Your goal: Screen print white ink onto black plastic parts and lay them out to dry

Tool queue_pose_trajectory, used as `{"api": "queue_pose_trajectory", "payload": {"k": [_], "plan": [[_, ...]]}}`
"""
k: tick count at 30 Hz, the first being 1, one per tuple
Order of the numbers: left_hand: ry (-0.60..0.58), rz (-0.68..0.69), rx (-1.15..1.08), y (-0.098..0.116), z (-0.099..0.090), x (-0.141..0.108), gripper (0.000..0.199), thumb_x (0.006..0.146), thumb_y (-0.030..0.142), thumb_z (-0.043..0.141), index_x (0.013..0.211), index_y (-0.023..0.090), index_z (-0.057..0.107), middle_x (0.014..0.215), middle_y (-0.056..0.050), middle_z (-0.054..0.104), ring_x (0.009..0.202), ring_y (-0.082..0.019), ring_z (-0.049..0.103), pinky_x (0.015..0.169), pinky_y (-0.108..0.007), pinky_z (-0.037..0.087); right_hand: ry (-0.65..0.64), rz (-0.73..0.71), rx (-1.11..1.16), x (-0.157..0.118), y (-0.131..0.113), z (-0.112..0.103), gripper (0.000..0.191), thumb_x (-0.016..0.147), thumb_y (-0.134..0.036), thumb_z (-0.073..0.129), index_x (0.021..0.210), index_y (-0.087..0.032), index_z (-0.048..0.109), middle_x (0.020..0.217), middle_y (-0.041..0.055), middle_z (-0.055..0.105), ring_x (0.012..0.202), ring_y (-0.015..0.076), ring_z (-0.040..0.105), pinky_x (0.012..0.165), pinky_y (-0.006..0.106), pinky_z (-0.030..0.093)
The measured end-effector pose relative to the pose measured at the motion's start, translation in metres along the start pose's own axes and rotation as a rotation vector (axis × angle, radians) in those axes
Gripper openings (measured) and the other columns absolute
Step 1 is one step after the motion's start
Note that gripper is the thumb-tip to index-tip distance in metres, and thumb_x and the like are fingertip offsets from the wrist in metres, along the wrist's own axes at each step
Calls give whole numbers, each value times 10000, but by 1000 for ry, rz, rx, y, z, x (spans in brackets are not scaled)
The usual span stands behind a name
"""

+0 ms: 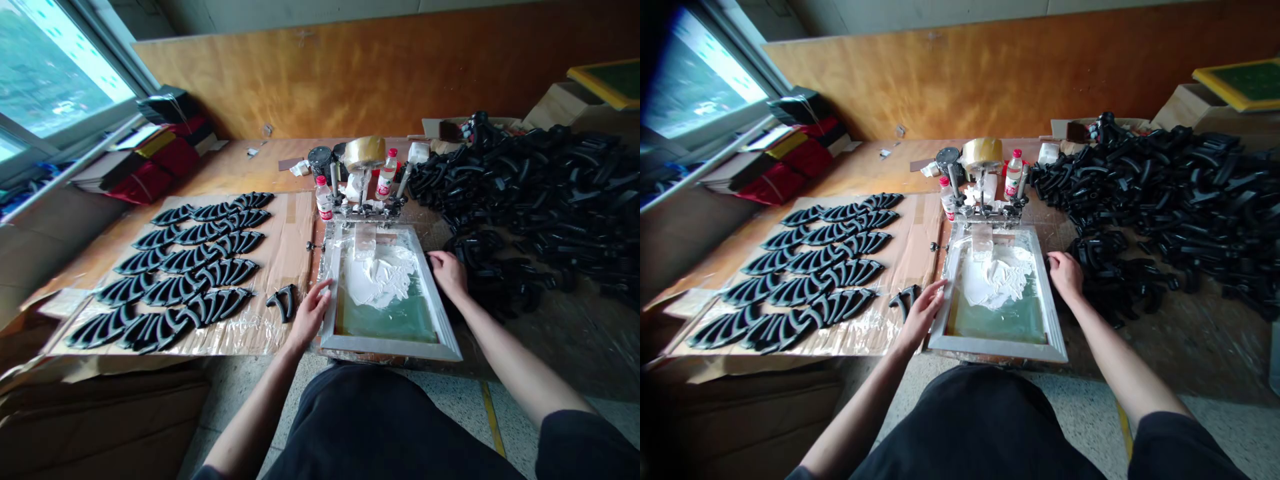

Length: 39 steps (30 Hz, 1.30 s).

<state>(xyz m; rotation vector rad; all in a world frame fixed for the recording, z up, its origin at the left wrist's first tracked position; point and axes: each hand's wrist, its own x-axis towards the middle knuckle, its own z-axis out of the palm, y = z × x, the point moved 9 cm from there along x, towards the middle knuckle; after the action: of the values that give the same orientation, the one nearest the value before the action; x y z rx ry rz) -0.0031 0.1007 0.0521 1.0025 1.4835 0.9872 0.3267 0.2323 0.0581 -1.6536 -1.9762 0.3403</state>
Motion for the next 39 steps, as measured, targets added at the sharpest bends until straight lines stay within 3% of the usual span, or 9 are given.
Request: {"api": "queue_pose_trajectory", "payload": {"k": [4,7,10,16,23,27,30,34,39], "plan": [[6,-88,175,-50,6,14,647,811,476,607,1394,236,467,624,54,515,538,-103,477,549,-213,386,107,-213,-34,39,-73,1,487,822,-319,647,1281,-184,558,1270,147,528,1148,304,522,942,462,461],[-1,-107,260,-64,6,25,604,819,458,589,1373,237,492,627,51,510,545,-107,481,550,-212,376,-119,-362,-114,47,-136,45,480,748,-273,736,1199,-183,599,1177,124,597,1084,293,549,878,417,475],[-6,-112,290,-71,4,29,573,820,470,579,1337,230,526,661,34,546,574,-117,506,561,-217,385,-362,-405,-171,21,-153,78,142,813,-224,653,951,-193,667,910,70,669,858,233,608,736,331,464],[0,-93,317,-76,2,29,570,836,505,543,1332,225,527,709,19,574,596,-121,510,570,-223,388,-570,-798,-115,-52,-157,67,318,748,-17,498,908,-223,681,914,20,689,840,180,620,677,264,419],[7,-98,224,-69,2,27,603,799,500,594,1332,226,524,640,48,507,547,-109,464,534,-216,363,-371,-700,-75,-44,-158,59,254,776,-53,528,889,-210,692,929,38,702,853,196,626,695,276,438],[-1,-91,196,-66,4,26,609,812,495,586,1353,228,506,620,53,481,529,-100,438,506,-209,338,-437,-723,3,-61,-153,63,249,792,-82,581,955,-228,700,927,24,709,803,180,643,674,264,461],[-40,-81,144,-56,5,22,643,823,495,581,1397,232,455,593,69,438,509,-89,403,488,-198,311,-372,-560,35,-22,-155,56,235,822,-235,669,1055,-265,683,969,2,713,796,180,650,679,277,482],[-93,-67,-6,-18,4,10,656,826,554,574,1402,265,447,618,55,504,501,-89,427,474,-198,325,-220,-370,31,56,-151,30,550,810,-323,710,1332,-320,540,1132,34,680,894,209,639,755,329,496],[-13,49,-303,59,-2,14,574,874,672,386,1119,220,640,772,-27,640,579,-125,551,502,-237,431,47,-42,130,103,-50,-34,354,936,-411,481,1173,-194,631,891,60,690,698,161,607,650,290,454]]}}
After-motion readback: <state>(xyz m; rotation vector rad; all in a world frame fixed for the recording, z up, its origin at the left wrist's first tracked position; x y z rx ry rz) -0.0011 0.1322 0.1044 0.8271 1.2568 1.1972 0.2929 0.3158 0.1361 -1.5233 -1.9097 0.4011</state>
